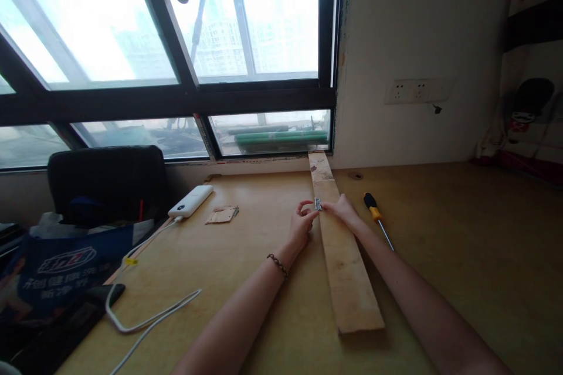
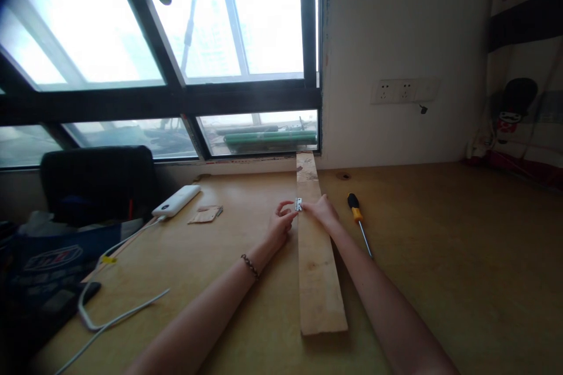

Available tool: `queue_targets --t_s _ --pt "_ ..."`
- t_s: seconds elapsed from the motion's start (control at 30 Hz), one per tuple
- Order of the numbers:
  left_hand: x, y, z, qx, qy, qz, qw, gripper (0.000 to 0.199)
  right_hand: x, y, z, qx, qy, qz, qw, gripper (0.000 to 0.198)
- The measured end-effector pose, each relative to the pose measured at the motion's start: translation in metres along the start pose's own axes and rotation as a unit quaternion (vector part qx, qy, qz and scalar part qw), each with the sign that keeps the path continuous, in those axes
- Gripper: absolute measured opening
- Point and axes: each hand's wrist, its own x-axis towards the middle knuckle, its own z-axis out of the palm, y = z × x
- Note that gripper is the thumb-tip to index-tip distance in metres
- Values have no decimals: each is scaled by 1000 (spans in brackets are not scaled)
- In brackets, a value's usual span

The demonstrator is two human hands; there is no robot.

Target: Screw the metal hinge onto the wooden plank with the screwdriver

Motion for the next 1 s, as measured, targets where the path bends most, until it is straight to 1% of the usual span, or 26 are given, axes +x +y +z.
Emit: queue_targets --t_s 0.1,0.17,0.3,0.4,0.47,0.6,0.7,0.87,1.0 --pt "-1 2 1 66 -4 -1 998 39 -1 -1 -1 -12 11 4 1000 77" --pt "0 1 3 87 1 5 996 38 0 -1 -1 -23 10 7 1000 79" --pt "2 -1 5 98 28 20 995 33 -2 -3 -2 -45 2 8 999 83" --pt "3 0 5 102 49 21 993 30 -5 -7 -4 -31 6 12 999 76" --pt "4 1 5 102 57 10 993 31 -7 -10 -5 -16 10 11 1000 71" --pt "4 2 5 93 46 -21 994 35 -8 -11 -5 -13 12 11 1000 70" --pt "6 0 3 70 35 -26 997 36 -5 -8 -4 -11 11 10 1000 71" --pt "11 -5 1 41 34 -44 998 37 3 1 0 -21 5 2 1000 74" --pt "11 -5 1 64 19 -19 998 40 9 7 3 -55 1 -4 998 78"
